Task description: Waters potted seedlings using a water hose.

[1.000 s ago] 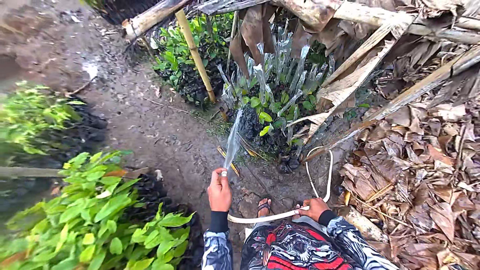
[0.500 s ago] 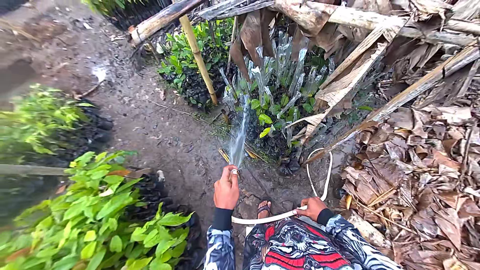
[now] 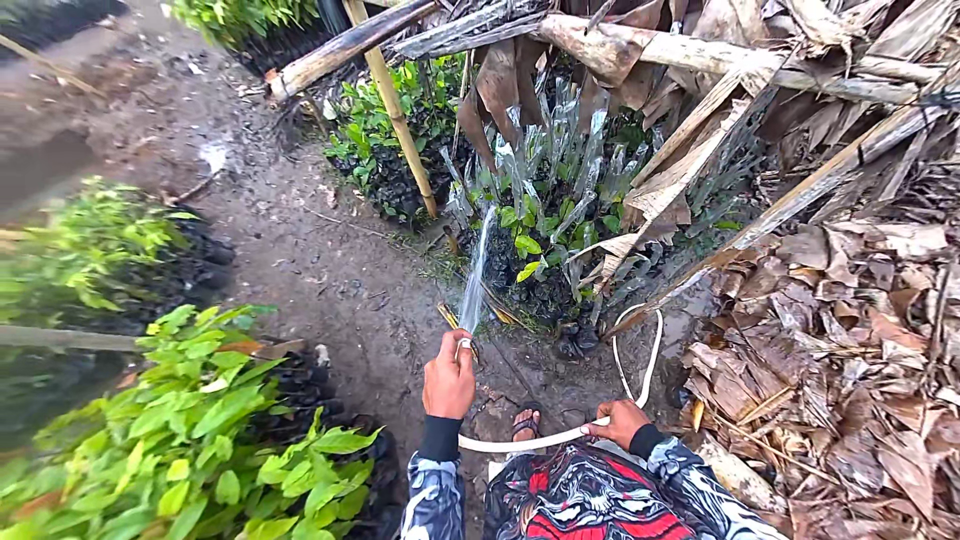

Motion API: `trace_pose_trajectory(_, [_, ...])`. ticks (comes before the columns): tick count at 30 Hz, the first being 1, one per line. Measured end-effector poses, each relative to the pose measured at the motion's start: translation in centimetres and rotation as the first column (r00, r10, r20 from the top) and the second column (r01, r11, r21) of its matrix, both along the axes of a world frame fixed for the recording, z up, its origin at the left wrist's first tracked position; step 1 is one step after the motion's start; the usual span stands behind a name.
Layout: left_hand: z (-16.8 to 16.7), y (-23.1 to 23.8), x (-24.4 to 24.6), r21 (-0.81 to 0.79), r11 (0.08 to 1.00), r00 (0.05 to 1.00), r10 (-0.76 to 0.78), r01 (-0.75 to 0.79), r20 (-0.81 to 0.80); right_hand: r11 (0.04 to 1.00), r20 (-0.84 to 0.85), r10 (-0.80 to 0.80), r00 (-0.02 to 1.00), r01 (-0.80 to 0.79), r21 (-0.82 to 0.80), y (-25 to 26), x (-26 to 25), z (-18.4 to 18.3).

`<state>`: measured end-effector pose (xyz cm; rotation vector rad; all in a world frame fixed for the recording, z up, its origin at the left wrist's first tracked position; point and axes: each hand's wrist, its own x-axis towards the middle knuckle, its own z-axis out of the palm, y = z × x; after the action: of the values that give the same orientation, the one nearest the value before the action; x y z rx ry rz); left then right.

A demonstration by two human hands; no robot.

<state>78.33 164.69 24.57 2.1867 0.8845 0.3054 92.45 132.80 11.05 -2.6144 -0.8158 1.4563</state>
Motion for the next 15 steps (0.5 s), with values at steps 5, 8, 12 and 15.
trace_pose_trajectory(5, [0.43, -0.33, -0.27, 0.027, 1.0, 1.0, -0.012, 0.012, 0.009, 1.0, -0.006, 0.0, 1.0, 0.0, 0.018, 0.14, -0.28, -0.17])
trace_pose_trajectory(8, [0.35, -0.05, -0.35, 0.014, 1.0, 1.0, -0.019, 0.019, -0.014, 1.0, -0.001, 0.013, 1.0, -0.013, 0.01, 0.35, -0.38, -0.15])
trace_pose_trajectory(12, [0.39, 0.19, -0.46, 0.036, 0.999, 0.999, -0.035, 0.036, -0.008, 1.0, 0.0, 0.026, 1.0, -0.026, 0.004, 0.77, -0.71, 0.23])
trace_pose_trajectory(15, [0.55, 0.28, -0.49, 0.026, 0.998, 0.998, -0.058, 0.058, -0.028, 0.999, -0.004, 0.032, 0.999, -0.032, 0.001, 0.98, -1.03, 0.2])
